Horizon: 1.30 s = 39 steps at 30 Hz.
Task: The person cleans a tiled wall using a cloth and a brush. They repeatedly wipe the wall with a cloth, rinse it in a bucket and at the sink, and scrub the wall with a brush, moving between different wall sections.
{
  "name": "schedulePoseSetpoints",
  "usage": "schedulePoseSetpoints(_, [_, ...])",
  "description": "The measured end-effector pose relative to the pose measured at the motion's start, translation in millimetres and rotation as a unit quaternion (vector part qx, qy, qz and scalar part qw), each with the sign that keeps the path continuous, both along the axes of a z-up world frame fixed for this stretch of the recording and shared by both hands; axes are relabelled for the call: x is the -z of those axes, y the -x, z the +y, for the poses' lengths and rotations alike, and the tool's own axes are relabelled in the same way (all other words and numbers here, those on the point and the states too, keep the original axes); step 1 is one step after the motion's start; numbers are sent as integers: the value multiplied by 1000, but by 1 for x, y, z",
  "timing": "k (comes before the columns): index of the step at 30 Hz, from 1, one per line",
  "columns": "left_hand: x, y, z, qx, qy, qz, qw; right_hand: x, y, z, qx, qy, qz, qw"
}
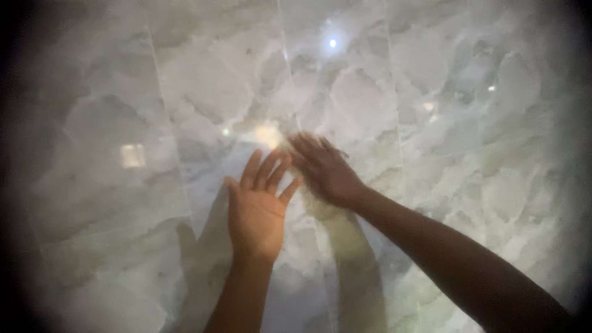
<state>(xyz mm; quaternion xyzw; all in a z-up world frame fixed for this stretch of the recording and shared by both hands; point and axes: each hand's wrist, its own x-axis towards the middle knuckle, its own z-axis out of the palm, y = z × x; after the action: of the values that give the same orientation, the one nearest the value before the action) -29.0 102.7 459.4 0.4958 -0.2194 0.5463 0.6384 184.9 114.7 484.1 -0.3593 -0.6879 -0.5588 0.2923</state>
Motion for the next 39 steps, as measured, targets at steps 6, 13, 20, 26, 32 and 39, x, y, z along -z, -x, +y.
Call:
schedulePoseSetpoints(6, [8, 23, 8, -48, -36, 18, 998, -46, -107, 9, -30, -6, 307, 951])
schedulePoseSetpoints(13, [8, 21, 19, -69, -71, 31, 995, -99, -70, 40, -122, -33, 383, 915])
schedulePoseSetpoints(20, [11, 33, 28, -92, -112, 34, 989, -52, -71, -6, 11, 57, 139, 989])
schedulePoseSetpoints(26, [1, 11, 26, -75, -129, 6, 989, -185, -128, 61, 106, -361, 158, 913])
schedulePoseSetpoints(32, [-5, -30, 15, -27, -84, -23, 996, -212, -76, 57, -131, -5, 287, 949])
schedulePoseSetpoints(39, [3, -17, 13, -74, -113, -14, 991, -195, -157, 46, -41, -161, 117, 979])
